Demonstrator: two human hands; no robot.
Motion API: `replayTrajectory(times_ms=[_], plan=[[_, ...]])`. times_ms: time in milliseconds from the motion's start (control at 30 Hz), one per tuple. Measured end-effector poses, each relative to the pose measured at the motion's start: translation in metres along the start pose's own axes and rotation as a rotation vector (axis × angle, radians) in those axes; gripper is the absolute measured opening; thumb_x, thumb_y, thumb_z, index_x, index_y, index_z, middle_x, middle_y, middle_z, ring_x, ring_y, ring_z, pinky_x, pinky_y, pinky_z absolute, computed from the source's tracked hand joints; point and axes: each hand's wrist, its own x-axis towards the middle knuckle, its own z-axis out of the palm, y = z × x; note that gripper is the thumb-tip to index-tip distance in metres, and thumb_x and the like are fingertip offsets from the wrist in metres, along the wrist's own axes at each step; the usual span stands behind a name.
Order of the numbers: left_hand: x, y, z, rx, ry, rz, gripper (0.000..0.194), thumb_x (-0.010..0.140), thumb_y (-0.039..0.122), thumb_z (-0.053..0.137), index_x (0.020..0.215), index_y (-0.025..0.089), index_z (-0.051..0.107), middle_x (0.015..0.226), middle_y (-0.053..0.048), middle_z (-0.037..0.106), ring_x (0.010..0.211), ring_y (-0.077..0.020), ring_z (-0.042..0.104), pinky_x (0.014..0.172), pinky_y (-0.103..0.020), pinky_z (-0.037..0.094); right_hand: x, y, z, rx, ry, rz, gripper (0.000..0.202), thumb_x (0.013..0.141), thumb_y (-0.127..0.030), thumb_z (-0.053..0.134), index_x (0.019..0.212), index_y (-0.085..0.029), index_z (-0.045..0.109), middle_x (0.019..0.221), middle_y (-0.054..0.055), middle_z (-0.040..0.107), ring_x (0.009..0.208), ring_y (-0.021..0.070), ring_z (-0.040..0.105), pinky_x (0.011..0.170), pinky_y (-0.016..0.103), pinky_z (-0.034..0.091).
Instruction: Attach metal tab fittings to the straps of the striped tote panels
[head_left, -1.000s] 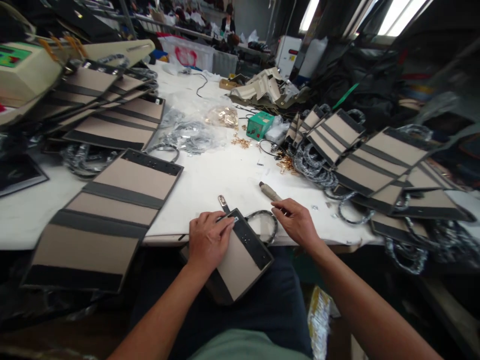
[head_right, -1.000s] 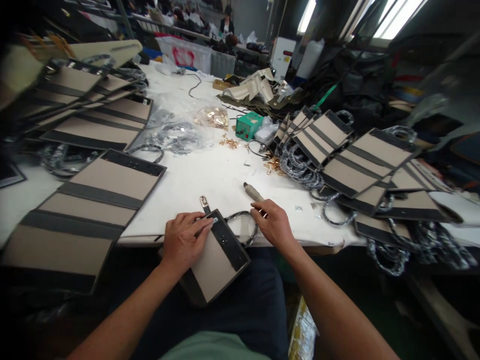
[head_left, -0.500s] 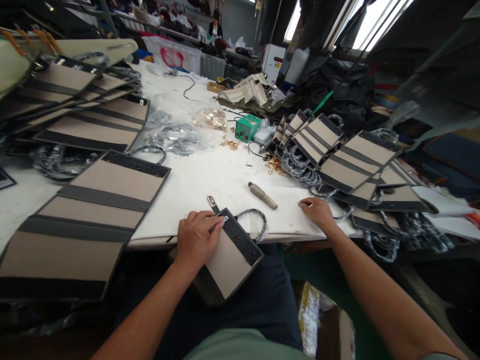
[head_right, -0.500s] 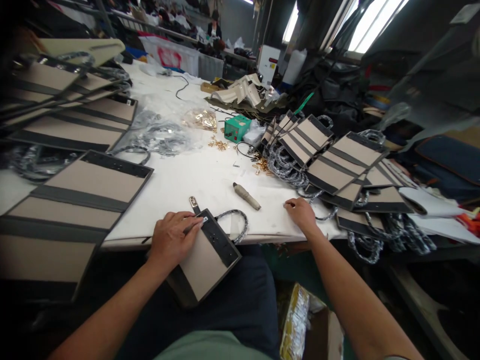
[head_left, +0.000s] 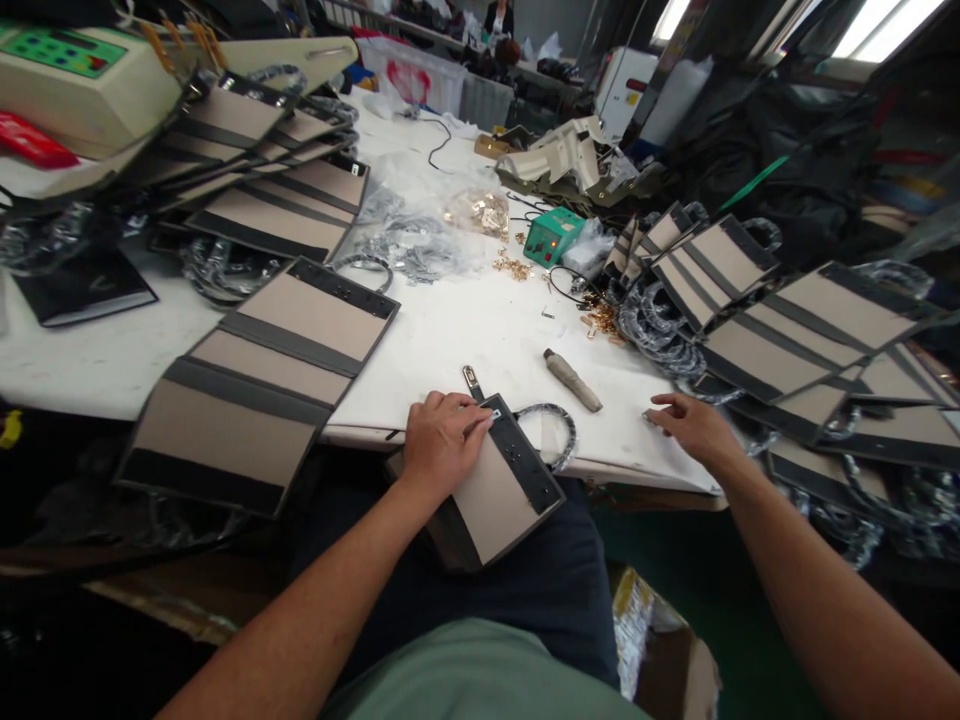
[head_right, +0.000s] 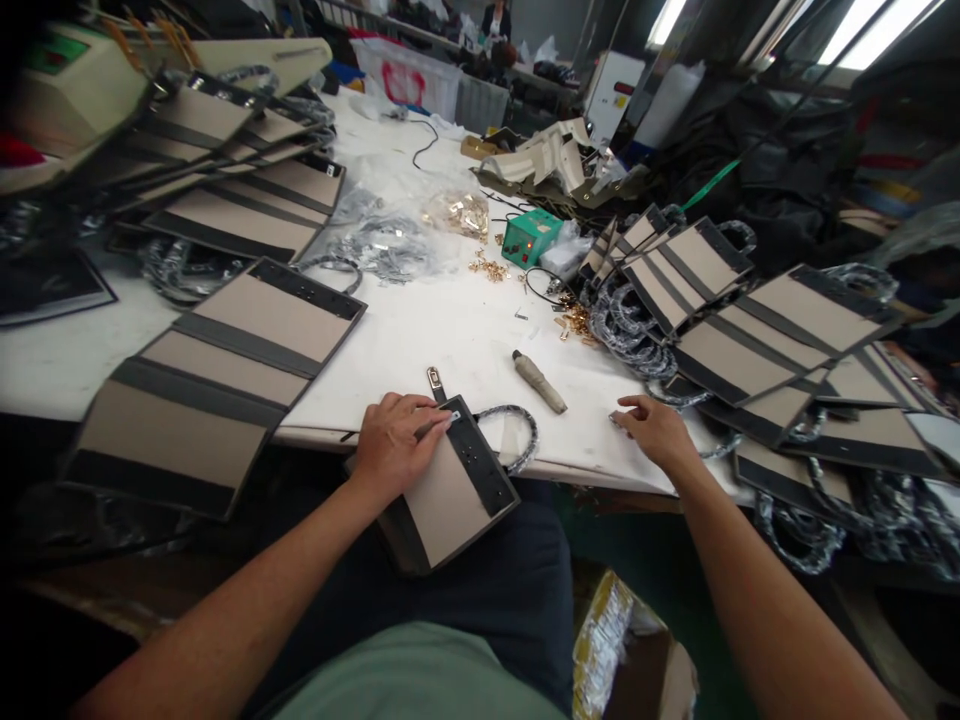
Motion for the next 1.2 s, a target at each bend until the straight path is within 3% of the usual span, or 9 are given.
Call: replayTrajectory(times_ms=[100,167,267,367,600,833,1200], plan=[[0.000,0.000,0.000,-0.009,-0.010,0.002,0.015,0.094,0.035,0.063,0.100,0.033,0.078,0.111,-0.002,0.074,0.102,-0.0269,0.058,0.078,-0.043,0.038,-0.041,-0.047,0.011,0.322,-0.033,-0.068,0.039,0.078,-0.048,0.071,0.102,-0.017,0.075,0.081,0.007,0.074,0.066,0.0193,0.063,0.063,0.032,0.046],[0.000,-0.001,0.000,-0.009,-0.014,0.000,0.017,0.095,0.036,0.062,0.100,0.033,0.078,0.112,-0.002,0.073,0.103,-0.0270,0.058,0.079,-0.043,0.038,-0.071,-0.083,0.029,0.474,-0.189,-0.129,0.041,0.078,-0.051,0.073,0.100,-0.016,0.076,0.077,0.006,0.073,0.065,0.0181,0.062,0.061,0.030,0.046],[0.000,0.000,0.000,-0.004,-0.012,-0.006,0.017,0.096,0.037,0.062,0.101,0.033,0.078,0.112,-0.002,0.073,0.103,-0.0271,0.058,0.080,-0.044,0.038,-0.103,-0.128,0.061,0.570,-0.409,-0.199,0.033,0.080,-0.046,0.073,0.096,-0.018,0.076,0.077,0.003,0.072,0.064,0.0158,0.061,0.060,0.028,0.046],[0.000,0.001,-0.001,0.000,-0.019,-0.003,0.018,0.096,0.038,0.062,0.102,0.033,0.078,0.112,-0.003,0.073,0.103,-0.0274,0.057,0.080,-0.044,0.038,-0.110,-0.151,0.086,0.544,-0.488,-0.275,0.022,0.082,-0.039,0.070,0.091,-0.020,0.076,0.077,0.000,0.072,0.066,0.0150,0.061,0.062,0.027,0.046],[-0.002,0.000,-0.002,-0.004,-0.029,-0.010,0.018,0.095,0.038,0.062,0.101,0.032,0.078,0.112,-0.004,0.072,0.104,-0.0272,0.057,0.081,-0.045,0.038,-0.100,-0.157,0.093,0.364,-0.375,-0.364,0.013,0.082,-0.030,0.066,0.086,-0.023,0.076,0.081,0.000,0.073,0.073,0.0173,0.065,0.069,0.029,0.047],[-0.002,0.000,0.000,-0.006,-0.023,-0.004,0.018,0.096,0.039,0.061,0.101,0.032,0.077,0.112,-0.003,0.073,0.103,-0.0272,0.057,0.080,-0.045,0.038,-0.097,-0.158,0.095,0.287,-0.383,-0.335,0.011,0.082,-0.025,0.066,0.085,-0.023,0.076,0.071,-0.001,0.071,0.062,0.0162,0.063,0.062,0.029,0.046],[-0.002,-0.001,-0.001,-0.013,-0.007,0.008,0.019,0.097,0.040,0.061,0.101,0.032,0.077,0.112,-0.003,0.073,0.103,-0.0271,0.057,0.080,-0.045,0.037,-0.103,-0.153,0.108,0.183,-0.205,-0.521,0.003,0.086,-0.024,0.068,0.086,-0.023,0.071,0.077,0.000,0.068,0.072,0.0182,0.062,0.069,0.031,0.046]])
